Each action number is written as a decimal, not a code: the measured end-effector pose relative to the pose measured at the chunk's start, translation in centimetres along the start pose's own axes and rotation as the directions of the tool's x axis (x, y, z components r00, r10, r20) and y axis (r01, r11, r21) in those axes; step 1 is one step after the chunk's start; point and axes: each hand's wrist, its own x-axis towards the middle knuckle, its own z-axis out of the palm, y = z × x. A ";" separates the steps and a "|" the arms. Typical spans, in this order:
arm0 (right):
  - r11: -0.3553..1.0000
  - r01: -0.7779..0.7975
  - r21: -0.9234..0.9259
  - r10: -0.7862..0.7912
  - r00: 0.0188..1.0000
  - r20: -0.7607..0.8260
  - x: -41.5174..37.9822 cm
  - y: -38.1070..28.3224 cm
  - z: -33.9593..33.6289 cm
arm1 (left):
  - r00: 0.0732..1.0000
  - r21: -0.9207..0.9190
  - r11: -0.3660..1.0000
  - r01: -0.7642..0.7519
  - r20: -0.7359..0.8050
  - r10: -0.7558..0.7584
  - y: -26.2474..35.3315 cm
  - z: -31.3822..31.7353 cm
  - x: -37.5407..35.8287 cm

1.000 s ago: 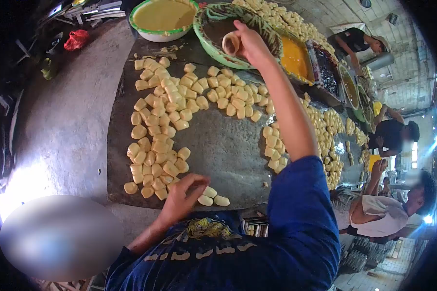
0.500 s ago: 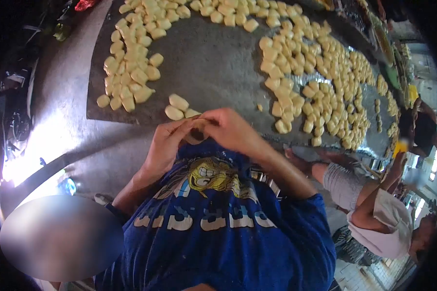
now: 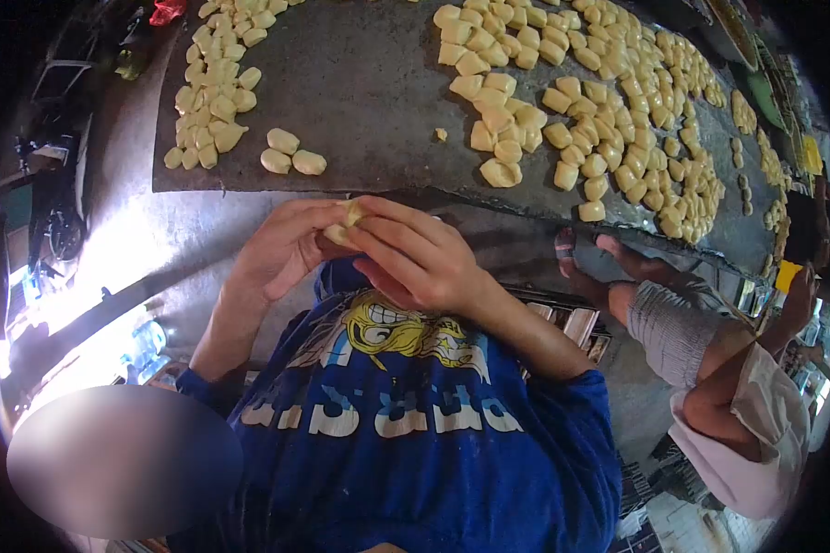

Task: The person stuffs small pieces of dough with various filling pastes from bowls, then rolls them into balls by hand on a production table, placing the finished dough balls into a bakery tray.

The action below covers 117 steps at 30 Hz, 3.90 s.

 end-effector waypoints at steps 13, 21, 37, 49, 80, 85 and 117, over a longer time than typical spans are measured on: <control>0.600 -0.603 0.525 0.776 0.598 -0.200 5.1 -1.2 4.2 | 0.976 0.182 0.959 -0.218 0.018 0.218 2.3 -0.8 -0.1; 0.704 -0.658 0.267 0.709 0.677 -0.200 10.2 -0.6 7.9 | 0.946 0.084 0.949 -0.305 -0.087 0.312 6.5 -5.1 0.9; 0.847 0.484 -0.220 -0.445 0.872 0.204 11.5 2.9 7.2 | 0.998 -0.111 0.993 -0.038 0.050 0.043 9.9 -6.7 0.1; 0.993 -0.047 0.108 0.045 0.999 0.022 7.8 1.1 1.6 | 0.934 0.214 0.926 -0.311 -0.111 0.339 0.7 -1.4 -1.1; 0.543 -0.831 -0.121 0.820 0.494 0.290 -1.3 1.2 3.6 | 0.870 0.866 0.447 -0.224 -0.028 0.492 -4.1 -3.5 3.4; 0.884 -0.467 0.006 0.464 0.881 0.093 2.4 3.2 4.9 | 0.855 0.871 0.436 -0.226 -0.037 0.517 -0.6 -5.2 2.9; 0.949 -0.310 0.053 0.303 0.947 0.109 2.5 4.4 9.5 | 0.363 0.986 -0.086 -0.145 0.134 0.922 -2.2 -8.4 -0.1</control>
